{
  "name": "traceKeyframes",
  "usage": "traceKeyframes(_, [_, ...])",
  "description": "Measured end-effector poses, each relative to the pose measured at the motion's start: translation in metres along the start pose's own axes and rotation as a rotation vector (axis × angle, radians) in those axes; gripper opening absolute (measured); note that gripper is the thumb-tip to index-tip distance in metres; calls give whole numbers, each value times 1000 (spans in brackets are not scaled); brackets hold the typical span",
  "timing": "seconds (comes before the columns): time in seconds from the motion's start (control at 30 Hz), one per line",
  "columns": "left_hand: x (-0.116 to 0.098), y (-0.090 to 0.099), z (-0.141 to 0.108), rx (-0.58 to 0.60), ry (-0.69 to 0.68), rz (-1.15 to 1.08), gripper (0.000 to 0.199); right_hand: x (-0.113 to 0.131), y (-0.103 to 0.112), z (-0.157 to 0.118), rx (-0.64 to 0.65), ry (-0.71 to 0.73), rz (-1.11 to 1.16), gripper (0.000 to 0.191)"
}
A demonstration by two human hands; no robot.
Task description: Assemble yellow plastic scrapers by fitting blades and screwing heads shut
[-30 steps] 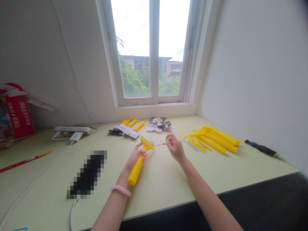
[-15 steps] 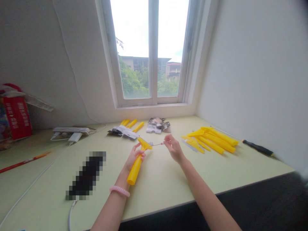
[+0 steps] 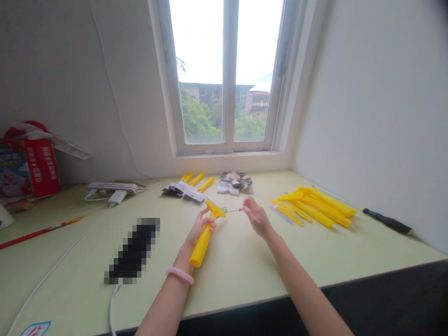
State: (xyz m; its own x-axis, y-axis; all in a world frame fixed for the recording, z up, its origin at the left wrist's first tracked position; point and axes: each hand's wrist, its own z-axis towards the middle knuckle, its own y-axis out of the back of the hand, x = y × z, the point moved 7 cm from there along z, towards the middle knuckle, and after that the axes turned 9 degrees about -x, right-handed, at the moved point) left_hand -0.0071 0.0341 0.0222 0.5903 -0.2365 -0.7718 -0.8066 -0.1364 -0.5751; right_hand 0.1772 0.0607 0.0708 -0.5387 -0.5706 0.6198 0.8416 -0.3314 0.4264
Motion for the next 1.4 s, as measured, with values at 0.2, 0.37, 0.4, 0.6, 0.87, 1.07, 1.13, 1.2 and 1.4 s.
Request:
traceKeyframes(0.2, [-1, 0, 2, 0, -3, 23, 68, -3, 0, 2, -14, -12, 80, 14])
traceKeyframes(0.37, [-2, 0, 0, -5, -17, 42, 67, -4, -3, 0, 36, -48, 59, 24])
traceKeyframes(0.4, [-2, 0, 0, -8, -16, 40, 67, -3, -3, 0, 39, -47, 56, 25])
traceKeyframes(0.6, [0, 1, 1, 5, -1, 2, 66, -4, -2, 0, 14, -50, 54, 11])
traceKeyframes(0.87, [0, -2, -1, 27, -28, 97, 65, 2, 6, 2, -73, -21, 174, 16])
traceKeyframes(1.07, [0, -1, 1, 35, -54, 139, 64, 3, 10, 1, -93, -32, 197, 18])
traceKeyframes(1.13, [1, 0, 2, 36, -50, 138, 65, 3, 9, 1, -93, -35, 198, 17])
traceKeyframes(1.2, [2, 0, 2, 39, -35, 105, 66, 2, 9, 1, -105, -43, 197, 17])
traceKeyframes(1.4, [-4, 3, 4, -12, -65, -40, 66, -23, 28, 4, -352, -201, 78, 20])
